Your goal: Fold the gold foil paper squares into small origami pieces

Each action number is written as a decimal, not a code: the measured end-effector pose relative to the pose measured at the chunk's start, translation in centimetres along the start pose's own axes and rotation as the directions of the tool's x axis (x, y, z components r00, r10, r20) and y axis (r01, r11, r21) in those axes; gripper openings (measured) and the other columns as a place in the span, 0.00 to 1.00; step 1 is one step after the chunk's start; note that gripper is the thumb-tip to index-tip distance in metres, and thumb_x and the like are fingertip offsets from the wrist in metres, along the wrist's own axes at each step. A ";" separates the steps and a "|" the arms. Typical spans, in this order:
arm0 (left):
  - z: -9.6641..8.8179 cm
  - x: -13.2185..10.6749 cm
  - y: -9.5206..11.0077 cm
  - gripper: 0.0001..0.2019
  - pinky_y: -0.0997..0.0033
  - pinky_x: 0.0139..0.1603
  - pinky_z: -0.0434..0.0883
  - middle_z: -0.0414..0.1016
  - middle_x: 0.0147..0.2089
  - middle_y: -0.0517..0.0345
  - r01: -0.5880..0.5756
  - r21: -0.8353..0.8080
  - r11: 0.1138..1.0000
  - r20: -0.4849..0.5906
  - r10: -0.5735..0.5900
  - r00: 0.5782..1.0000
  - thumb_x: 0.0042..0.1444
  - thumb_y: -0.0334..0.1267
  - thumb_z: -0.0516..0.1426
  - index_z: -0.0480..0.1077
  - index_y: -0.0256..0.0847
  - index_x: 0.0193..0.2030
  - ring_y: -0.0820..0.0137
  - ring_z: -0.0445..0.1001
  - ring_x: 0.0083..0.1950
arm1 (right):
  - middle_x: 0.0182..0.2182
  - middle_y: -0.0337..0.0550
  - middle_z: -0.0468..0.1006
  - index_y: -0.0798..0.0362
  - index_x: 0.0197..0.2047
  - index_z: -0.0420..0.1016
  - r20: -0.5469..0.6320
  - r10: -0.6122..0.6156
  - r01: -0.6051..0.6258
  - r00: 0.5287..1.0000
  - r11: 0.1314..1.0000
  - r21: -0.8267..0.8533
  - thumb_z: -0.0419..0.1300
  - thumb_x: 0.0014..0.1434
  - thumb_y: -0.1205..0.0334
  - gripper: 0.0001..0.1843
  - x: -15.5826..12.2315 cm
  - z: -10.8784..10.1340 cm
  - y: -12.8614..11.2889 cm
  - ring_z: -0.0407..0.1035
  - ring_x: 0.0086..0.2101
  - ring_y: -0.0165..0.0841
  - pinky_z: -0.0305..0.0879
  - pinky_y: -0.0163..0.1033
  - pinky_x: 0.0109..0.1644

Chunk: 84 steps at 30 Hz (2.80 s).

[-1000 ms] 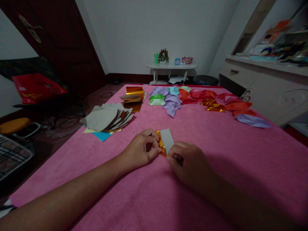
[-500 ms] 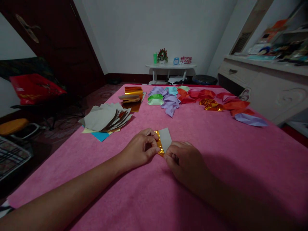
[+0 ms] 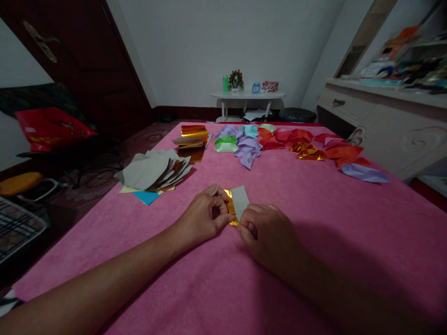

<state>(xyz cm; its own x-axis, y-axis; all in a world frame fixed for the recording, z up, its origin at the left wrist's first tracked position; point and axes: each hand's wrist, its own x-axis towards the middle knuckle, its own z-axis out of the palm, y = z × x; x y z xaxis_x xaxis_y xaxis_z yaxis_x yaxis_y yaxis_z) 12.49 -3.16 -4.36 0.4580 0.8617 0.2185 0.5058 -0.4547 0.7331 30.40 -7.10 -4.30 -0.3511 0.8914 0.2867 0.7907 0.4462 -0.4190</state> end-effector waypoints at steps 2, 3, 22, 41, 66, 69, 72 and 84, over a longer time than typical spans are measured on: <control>0.0 0.0 -0.1 0.07 0.70 0.41 0.68 0.68 0.42 0.54 0.000 -0.014 1.000 0.006 0.000 1.000 0.49 0.30 0.61 0.70 0.36 0.22 0.70 0.69 0.42 | 0.21 0.35 0.66 0.54 0.21 0.60 0.001 0.002 -0.002 1.000 1.000 0.011 0.56 0.50 0.71 0.10 0.0 -0.1 0.0 0.56 0.25 0.27 0.48 0.36 0.34; -0.1 0.0 -0.2 0.07 0.70 0.41 0.68 0.68 0.43 0.54 -0.003 -0.028 1.000 0.012 0.003 1.000 0.49 0.30 0.61 0.70 0.36 0.22 0.70 0.69 0.42 | 0.21 0.35 0.66 0.54 0.21 0.60 0.005 0.002 -0.002 1.000 1.000 0.015 0.56 0.50 0.71 0.10 0.0 -0.1 0.0 0.56 0.25 0.27 0.48 0.36 0.34; -1.2 0.2 -1.5 0.01 0.64 0.52 0.66 0.67 0.45 0.53 -0.007 -0.294 0.956 0.133 0.048 0.990 0.49 0.31 0.63 0.78 0.40 0.29 0.67 0.66 0.49 | 0.23 0.34 0.71 0.53 0.24 0.71 0.037 0.043 -0.048 0.998 0.990 0.131 0.58 0.46 0.72 0.05 -0.8 -0.8 -0.2 0.59 0.25 0.27 0.49 0.36 0.35; -0.7 0.0 -0.8 0.05 0.68 0.45 0.69 0.69 0.44 0.52 -0.030 -0.088 0.996 0.044 0.034 0.998 0.50 0.28 0.60 0.71 0.36 0.24 0.69 0.70 0.45 | 0.26 0.42 0.72 0.53 0.27 0.72 0.144 -0.162 0.188 0.976 0.964 -0.190 0.55 0.56 0.71 0.08 -2.2 -0.8 -1.6 0.59 0.23 0.31 0.43 0.41 0.29; -0.8 0.1 -0.9 0.05 0.67 0.47 0.70 0.69 0.44 0.51 -0.056 -0.096 0.994 0.054 0.061 0.997 0.46 0.25 0.60 0.71 0.34 0.23 0.68 0.71 0.45 | 0.26 0.43 0.72 0.54 0.31 0.73 0.193 -0.127 0.161 0.973 0.971 -0.174 0.54 0.54 0.72 0.08 -2.2 -0.5 -1.1 0.61 0.23 0.31 0.42 0.39 0.27; -0.7 0.1 -1.0 0.05 0.68 0.46 0.70 0.69 0.43 0.51 -0.079 -0.082 0.993 0.048 0.083 0.995 0.45 0.25 0.60 0.71 0.35 0.23 0.68 0.71 0.45 | 0.27 0.42 0.72 0.53 0.31 0.72 0.200 -0.100 0.130 0.975 0.981 -0.143 0.53 0.55 0.71 0.08 -2.1 -0.6 -0.9 0.62 0.24 0.31 0.43 0.38 0.27; -0.7 0.1 -1.1 0.04 0.68 0.44 0.71 0.69 0.44 0.51 -0.096 -0.067 0.993 0.051 0.100 0.994 0.45 0.25 0.60 0.71 0.35 0.23 0.68 0.71 0.44 | 0.28 0.42 0.72 0.53 0.32 0.72 0.185 -0.067 0.083 0.981 0.993 -0.080 0.52 0.56 0.70 0.08 -2.1 -0.6 -0.9 0.64 0.26 0.31 0.46 0.37 0.28; -0.8 0.1 -1.4 0.07 0.70 0.40 0.71 0.71 0.40 0.54 -0.123 -0.090 0.988 -0.005 0.123 0.992 0.45 0.21 0.58 0.69 0.36 0.29 0.71 0.71 0.41 | 0.27 0.42 0.70 0.53 0.33 0.72 0.206 -0.139 0.177 0.969 0.967 -0.183 0.51 0.54 0.72 0.10 -2.0 -0.7 -1.3 0.60 0.24 0.30 0.41 0.38 0.27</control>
<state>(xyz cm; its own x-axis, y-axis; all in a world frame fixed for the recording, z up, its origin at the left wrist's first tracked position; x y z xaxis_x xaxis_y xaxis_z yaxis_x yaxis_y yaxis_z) 11.25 -2.30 -4.85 0.5132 0.8001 0.3105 0.3775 -0.5353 0.7556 30.40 -9.56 -3.72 -0.5531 0.8180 0.1582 0.7943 0.5750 -0.1962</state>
